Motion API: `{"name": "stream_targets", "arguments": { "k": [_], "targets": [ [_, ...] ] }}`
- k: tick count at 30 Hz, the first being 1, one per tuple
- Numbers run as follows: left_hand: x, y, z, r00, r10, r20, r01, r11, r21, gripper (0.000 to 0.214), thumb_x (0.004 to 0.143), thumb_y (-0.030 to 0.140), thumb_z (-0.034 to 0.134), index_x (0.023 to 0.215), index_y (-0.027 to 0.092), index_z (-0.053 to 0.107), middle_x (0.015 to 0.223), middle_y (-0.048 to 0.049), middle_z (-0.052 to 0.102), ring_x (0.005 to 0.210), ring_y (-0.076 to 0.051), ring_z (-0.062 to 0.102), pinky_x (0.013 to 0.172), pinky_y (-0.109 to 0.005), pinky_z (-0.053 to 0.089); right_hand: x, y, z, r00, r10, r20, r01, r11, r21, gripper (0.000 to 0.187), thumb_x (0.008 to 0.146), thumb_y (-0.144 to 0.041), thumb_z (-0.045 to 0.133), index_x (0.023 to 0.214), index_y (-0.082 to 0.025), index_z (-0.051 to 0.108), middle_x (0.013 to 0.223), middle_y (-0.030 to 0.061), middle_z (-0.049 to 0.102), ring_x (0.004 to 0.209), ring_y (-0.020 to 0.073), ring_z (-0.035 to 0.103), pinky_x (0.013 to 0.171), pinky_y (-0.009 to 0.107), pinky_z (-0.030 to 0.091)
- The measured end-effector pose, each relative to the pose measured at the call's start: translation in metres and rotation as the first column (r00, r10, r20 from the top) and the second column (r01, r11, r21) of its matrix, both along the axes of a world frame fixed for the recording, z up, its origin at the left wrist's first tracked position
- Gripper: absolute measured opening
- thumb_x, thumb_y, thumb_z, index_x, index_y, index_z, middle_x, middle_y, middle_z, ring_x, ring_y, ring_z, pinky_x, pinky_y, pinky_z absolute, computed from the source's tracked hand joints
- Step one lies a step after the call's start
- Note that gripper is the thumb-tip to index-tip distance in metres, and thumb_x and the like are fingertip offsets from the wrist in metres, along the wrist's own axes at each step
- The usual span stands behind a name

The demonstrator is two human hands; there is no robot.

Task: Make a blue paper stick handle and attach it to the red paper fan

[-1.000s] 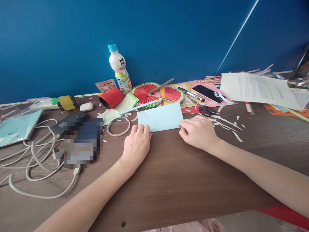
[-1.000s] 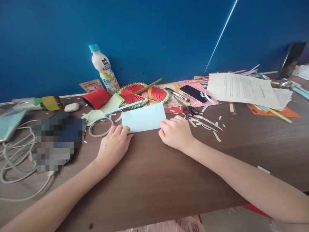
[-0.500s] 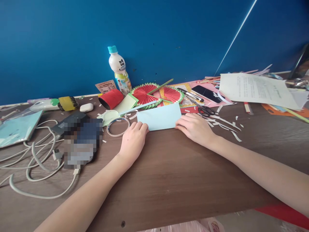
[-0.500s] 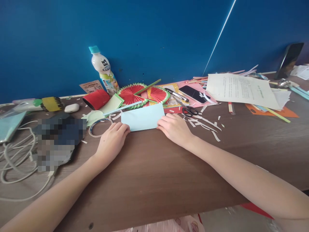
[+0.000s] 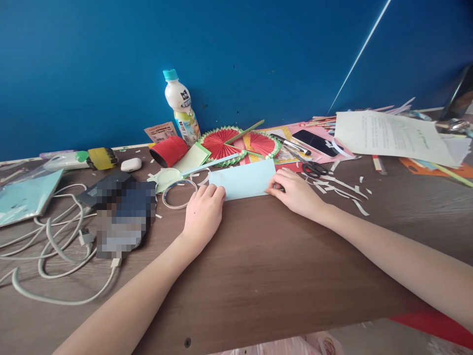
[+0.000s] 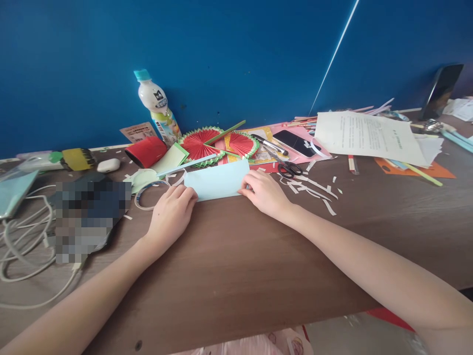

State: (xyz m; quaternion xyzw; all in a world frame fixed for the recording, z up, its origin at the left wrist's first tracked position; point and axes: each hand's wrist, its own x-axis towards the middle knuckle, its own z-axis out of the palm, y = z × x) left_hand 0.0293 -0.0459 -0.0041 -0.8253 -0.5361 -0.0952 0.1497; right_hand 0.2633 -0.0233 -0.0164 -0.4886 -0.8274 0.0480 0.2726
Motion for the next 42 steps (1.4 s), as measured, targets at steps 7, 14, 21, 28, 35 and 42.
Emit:
{"name": "stream_targets", "arguments": {
  "k": [7, 14, 21, 28, 35, 42],
  "targets": [
    [-0.0007, -0.0025, 0.0026, 1.000, -0.022, 0.014, 0.022, 1.000, -0.014, 0.016, 0.086, 0.020, 0.041, 0.080, 0.018, 0.057, 0.086, -0.0069, 0.058, 0.082, -0.022, 0.051, 0.071, -0.033, 0.041, 0.0006, 0.0013, -0.0007, 0.998, 0.028, -0.062, -0.028, 1.000, -0.004, 0.015, 0.080, -0.021, 0.056, 0.067, -0.019, 0.049, 0.072, 0.0017, 0.052, 0.069, 0.0158, 0.048, 0.065, 0.029, 0.038],
    [-0.0017, -0.0009, 0.0017, 0.998, -0.026, 0.048, 0.028, 0.999, -0.046, 0.011, 0.085, 0.022, 0.045, 0.082, 0.019, 0.055, 0.084, -0.0054, 0.059, 0.082, -0.021, 0.052, 0.070, -0.032, 0.042, 0.0025, 0.0021, 0.0013, 0.998, 0.038, -0.050, -0.040, 0.998, -0.038, 0.016, 0.081, -0.021, 0.056, 0.065, -0.019, 0.052, 0.070, 0.0011, 0.051, 0.068, 0.0153, 0.047, 0.065, 0.028, 0.038],
    [-0.0014, -0.0006, 0.0048, 0.997, -0.014, 0.070, 0.016, 0.999, -0.037, 0.021, 0.088, 0.022, 0.039, 0.076, 0.019, 0.056, 0.079, -0.0042, 0.060, 0.079, -0.020, 0.053, 0.068, -0.030, 0.041, 0.0071, 0.0019, 0.0037, 0.976, 0.187, 0.108, -0.195, 0.978, 0.068, 0.024, 0.086, -0.034, 0.050, 0.069, -0.018, 0.054, 0.069, 0.0027, 0.054, 0.067, 0.0161, 0.046, 0.071, 0.031, 0.037],
    [-0.0005, -0.0007, 0.0040, 0.992, 0.011, 0.125, -0.006, 0.999, -0.036, 0.019, 0.087, 0.022, 0.041, 0.075, 0.019, 0.056, 0.080, -0.0045, 0.057, 0.077, -0.019, 0.053, 0.069, -0.029, 0.042, 0.0046, 0.0027, 0.0021, 0.980, 0.198, 0.004, -0.198, 0.980, 0.025, 0.024, 0.085, -0.029, 0.050, 0.065, -0.018, 0.053, 0.063, 0.0015, 0.051, 0.065, 0.0156, 0.045, 0.062, 0.027, 0.036],
    [-0.0009, 0.0012, 0.0019, 0.991, 0.028, 0.128, -0.018, 0.997, -0.078, 0.014, 0.086, 0.022, 0.042, 0.081, 0.018, 0.054, 0.081, -0.0041, 0.058, 0.077, -0.020, 0.051, 0.069, -0.031, 0.041, 0.0016, 0.0004, 0.0031, 0.991, 0.104, -0.088, -0.116, 0.983, -0.142, 0.023, 0.082, -0.031, 0.053, 0.063, -0.019, 0.046, 0.071, 0.0011, 0.045, 0.070, 0.0153, 0.045, 0.066, 0.028, 0.037],
    [-0.0017, 0.0018, 0.0020, 0.996, -0.011, 0.088, 0.015, 0.999, -0.046, 0.018, 0.087, 0.020, 0.039, 0.076, 0.019, 0.054, 0.080, -0.0047, 0.056, 0.078, -0.020, 0.050, 0.069, -0.031, 0.041, 0.0003, -0.0001, 0.0017, 0.987, 0.074, -0.141, -0.099, 0.979, -0.177, 0.015, 0.080, -0.028, 0.055, 0.073, -0.020, 0.045, 0.082, 0.0024, 0.046, 0.073, 0.0152, 0.047, 0.069, 0.029, 0.040]
  ]
}}
